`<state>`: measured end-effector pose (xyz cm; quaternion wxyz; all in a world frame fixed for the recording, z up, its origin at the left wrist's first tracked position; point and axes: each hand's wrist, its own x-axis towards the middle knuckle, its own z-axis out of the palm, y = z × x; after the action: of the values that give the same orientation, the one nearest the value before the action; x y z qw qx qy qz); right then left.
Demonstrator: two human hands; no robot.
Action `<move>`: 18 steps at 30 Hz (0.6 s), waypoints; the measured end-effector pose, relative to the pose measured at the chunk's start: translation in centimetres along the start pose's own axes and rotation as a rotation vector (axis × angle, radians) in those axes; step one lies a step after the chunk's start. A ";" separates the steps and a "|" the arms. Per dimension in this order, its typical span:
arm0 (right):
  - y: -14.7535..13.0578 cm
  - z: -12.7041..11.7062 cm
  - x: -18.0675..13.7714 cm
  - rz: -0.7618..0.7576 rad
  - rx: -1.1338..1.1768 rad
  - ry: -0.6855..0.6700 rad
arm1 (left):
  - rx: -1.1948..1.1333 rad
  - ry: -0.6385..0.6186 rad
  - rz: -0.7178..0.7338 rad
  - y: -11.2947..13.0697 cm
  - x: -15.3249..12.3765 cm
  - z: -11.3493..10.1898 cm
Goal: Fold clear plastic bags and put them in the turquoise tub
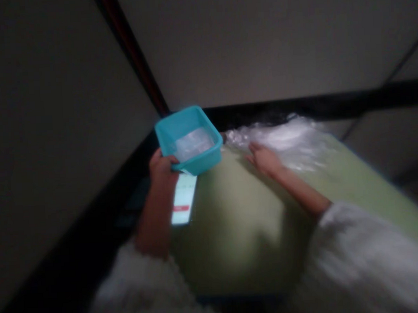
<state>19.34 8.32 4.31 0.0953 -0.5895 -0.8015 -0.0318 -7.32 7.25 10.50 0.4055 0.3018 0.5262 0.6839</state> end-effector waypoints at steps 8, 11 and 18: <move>3.4 -0.4 -4.6 0.018 -0.054 -0.051 | 0.031 0.046 -0.011 -4.7 1.0 3.2; 3.1 -0.4 -5.9 -0.024 -0.039 -0.024 | 0.049 0.092 0.000 -5.9 1.9 3.7; 2.7 -0.9 -8.4 -0.068 0.023 0.044 | 0.116 0.079 0.102 -7.8 3.3 3.8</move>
<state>24.42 1.08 3.42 0.1183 -0.5598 -0.8192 -0.0388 -3.94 12.87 3.95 0.3308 0.3240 0.5642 0.6835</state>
